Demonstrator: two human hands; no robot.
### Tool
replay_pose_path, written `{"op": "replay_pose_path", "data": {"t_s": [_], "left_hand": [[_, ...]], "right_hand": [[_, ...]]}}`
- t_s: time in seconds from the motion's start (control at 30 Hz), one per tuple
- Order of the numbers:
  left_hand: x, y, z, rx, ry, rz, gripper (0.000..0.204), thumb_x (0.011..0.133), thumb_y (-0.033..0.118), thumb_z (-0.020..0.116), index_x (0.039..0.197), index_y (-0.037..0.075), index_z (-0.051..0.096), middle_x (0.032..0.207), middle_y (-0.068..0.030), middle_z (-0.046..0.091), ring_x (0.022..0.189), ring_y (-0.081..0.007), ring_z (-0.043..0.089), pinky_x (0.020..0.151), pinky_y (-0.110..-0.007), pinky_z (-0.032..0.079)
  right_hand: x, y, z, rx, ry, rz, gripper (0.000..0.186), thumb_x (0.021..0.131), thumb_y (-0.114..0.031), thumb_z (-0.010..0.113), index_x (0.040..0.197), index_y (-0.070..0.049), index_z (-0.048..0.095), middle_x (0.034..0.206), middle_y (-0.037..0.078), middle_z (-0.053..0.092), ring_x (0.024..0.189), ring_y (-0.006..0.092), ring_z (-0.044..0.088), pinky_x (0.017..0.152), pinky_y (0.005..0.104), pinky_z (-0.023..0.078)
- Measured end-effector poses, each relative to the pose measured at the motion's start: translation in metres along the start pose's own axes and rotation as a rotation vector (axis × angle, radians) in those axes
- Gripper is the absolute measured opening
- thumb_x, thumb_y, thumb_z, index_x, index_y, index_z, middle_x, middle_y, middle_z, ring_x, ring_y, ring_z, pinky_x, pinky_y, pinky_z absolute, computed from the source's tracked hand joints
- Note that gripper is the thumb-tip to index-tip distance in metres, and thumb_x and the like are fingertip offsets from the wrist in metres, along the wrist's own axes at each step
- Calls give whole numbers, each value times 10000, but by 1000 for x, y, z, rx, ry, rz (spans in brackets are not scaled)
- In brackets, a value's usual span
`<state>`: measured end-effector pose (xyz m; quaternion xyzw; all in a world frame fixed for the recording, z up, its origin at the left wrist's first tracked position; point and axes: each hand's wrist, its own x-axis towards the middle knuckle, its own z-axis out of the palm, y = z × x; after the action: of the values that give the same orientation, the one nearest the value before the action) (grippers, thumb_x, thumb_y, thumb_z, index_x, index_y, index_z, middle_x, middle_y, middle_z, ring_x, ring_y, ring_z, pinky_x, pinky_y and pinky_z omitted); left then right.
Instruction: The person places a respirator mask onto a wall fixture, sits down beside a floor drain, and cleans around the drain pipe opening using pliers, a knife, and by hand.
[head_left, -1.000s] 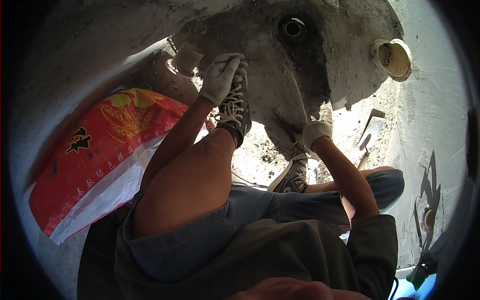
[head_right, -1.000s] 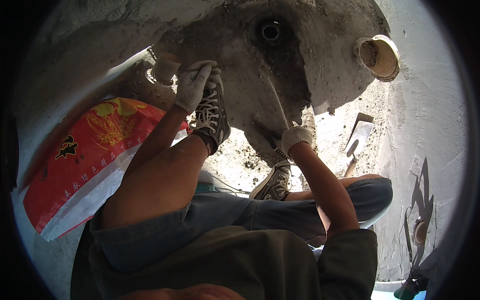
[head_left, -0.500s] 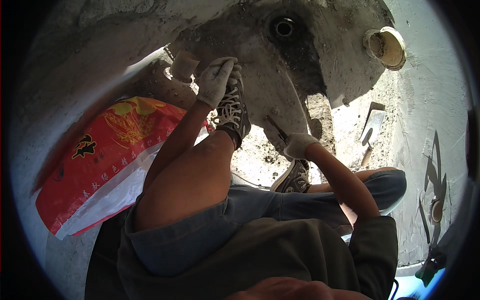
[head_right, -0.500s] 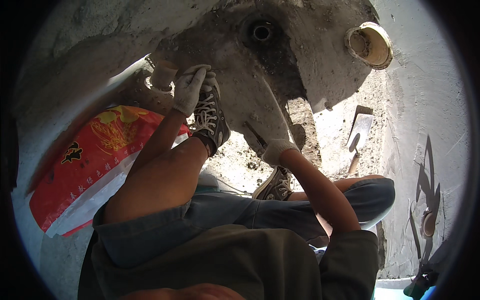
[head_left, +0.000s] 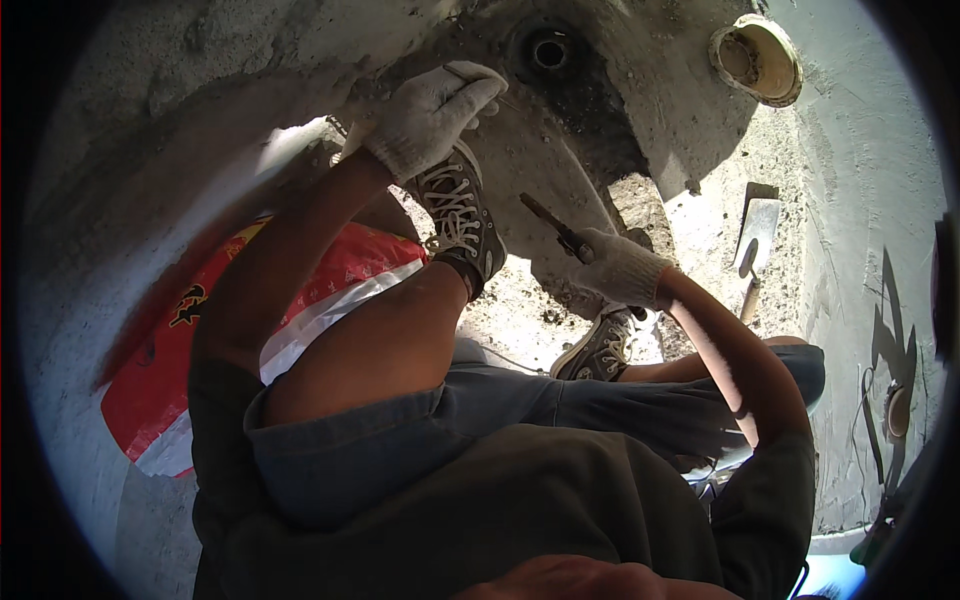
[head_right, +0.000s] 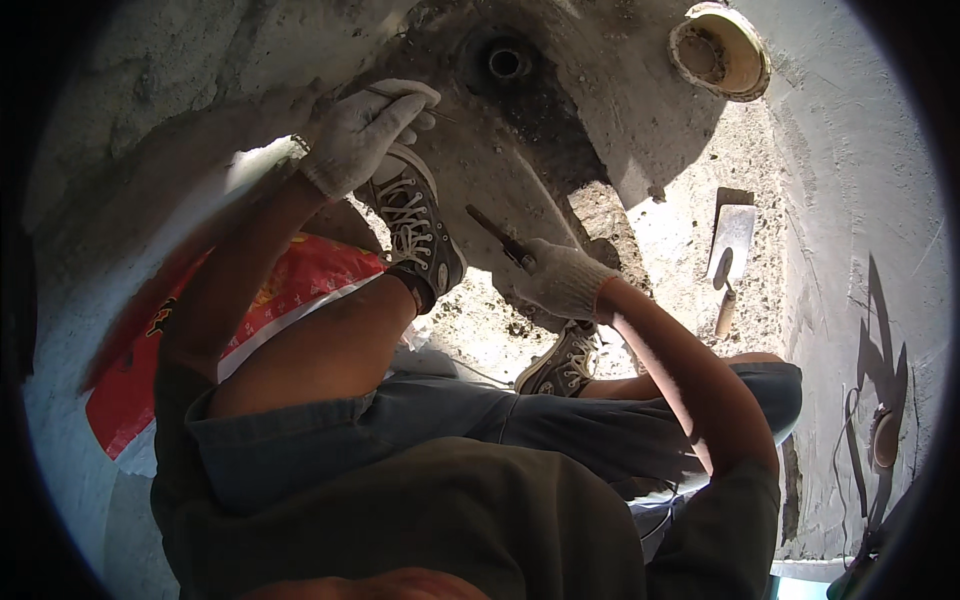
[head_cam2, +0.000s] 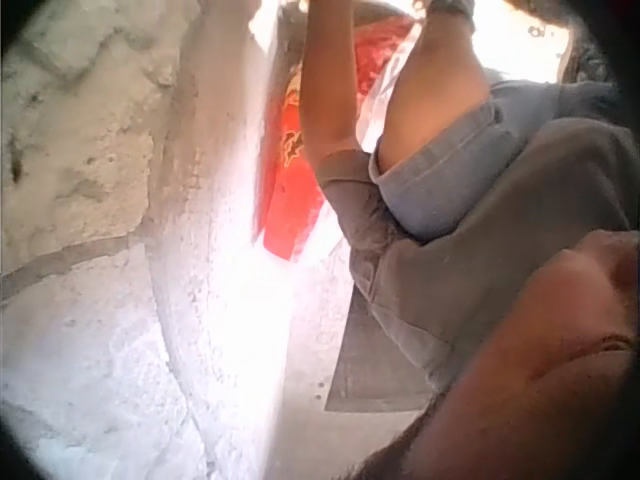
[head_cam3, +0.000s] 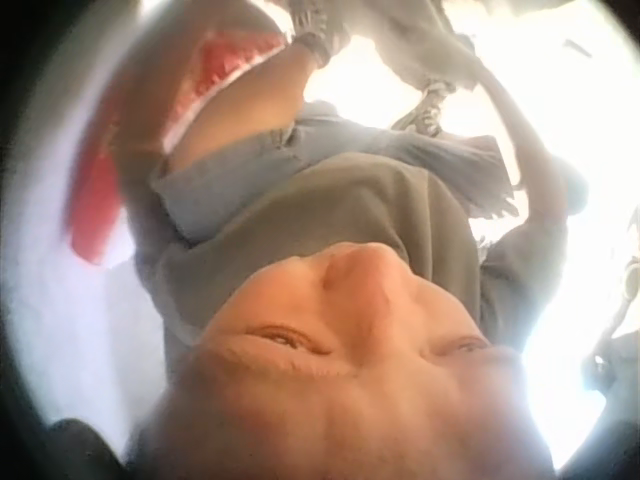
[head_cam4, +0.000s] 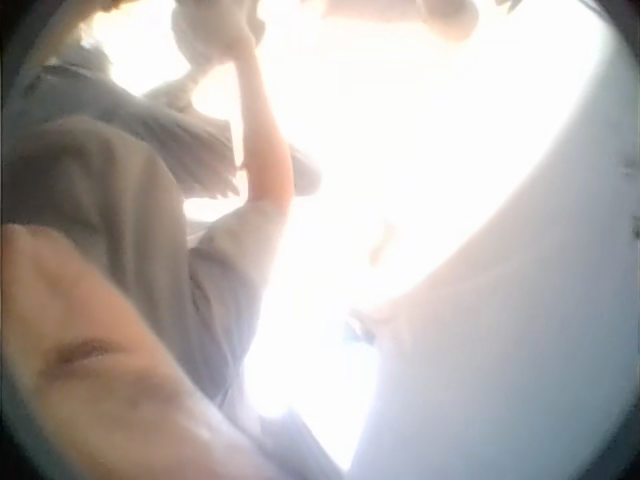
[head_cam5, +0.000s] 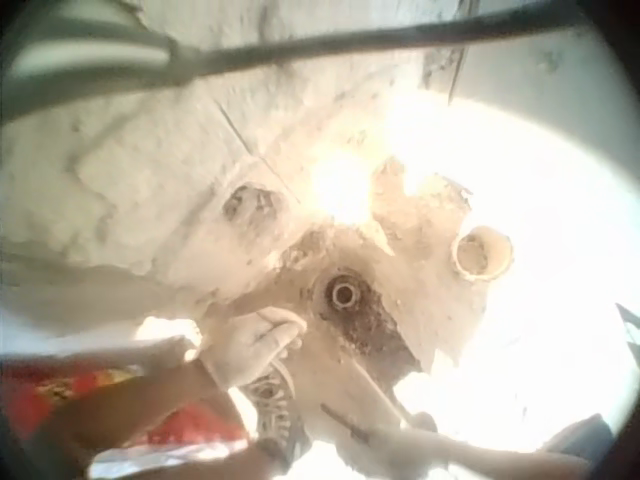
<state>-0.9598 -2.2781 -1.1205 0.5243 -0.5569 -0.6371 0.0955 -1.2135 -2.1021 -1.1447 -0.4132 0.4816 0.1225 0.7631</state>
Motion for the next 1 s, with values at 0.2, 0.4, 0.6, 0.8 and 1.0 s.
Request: {"op": "replay_pose_path", "data": {"t_s": [0.2,0.4,0.6,0.8,1.0], "left_hand": [[39,23,22,64,-6,-30,253,1020,225,583,1148,25,670,1101,-83,710,990,-153,697,834,-271,568],[94,-22,50,19,267,-113,197,961,138,663,1111,11,673,1061,-98,715,964,-187,718,852,-277,590],[113,-75,89,-44,483,33,205,932,127,692,1073,-21,667,988,-123,723,938,-204,724,838,-307,605],[115,-85,96,-139,494,61,216,929,140,699,1068,-24,672,1009,-120,722,939,-199,721,850,-299,598],[121,-87,97,-168,478,48,205,924,148,707,1059,-6,694,1010,-111,726,932,-193,721,859,-298,595]], "right_hand": [[-40,-21,-81,-262,13,-12,598,835,-208,633,1396,-48,501,869,139,667,823,224,671,732,361,523],[-73,13,-120,-286,172,-144,567,862,-126,605,1407,-37,476,773,110,607,695,207,604,656,370,495],[-51,56,-121,-295,225,-173,407,849,-132,575,1230,1,521,718,216,610,666,354,644,638,478,485],[-30,60,-106,-152,204,-124,490,853,-144,570,1325,-29,509,780,151,607,707,290,609,679,412,485],[-18,55,-107,-335,229,-215,464,846,-138,570,1291,-19,514,768,182,648,779,353,677,776,454,512]]}}
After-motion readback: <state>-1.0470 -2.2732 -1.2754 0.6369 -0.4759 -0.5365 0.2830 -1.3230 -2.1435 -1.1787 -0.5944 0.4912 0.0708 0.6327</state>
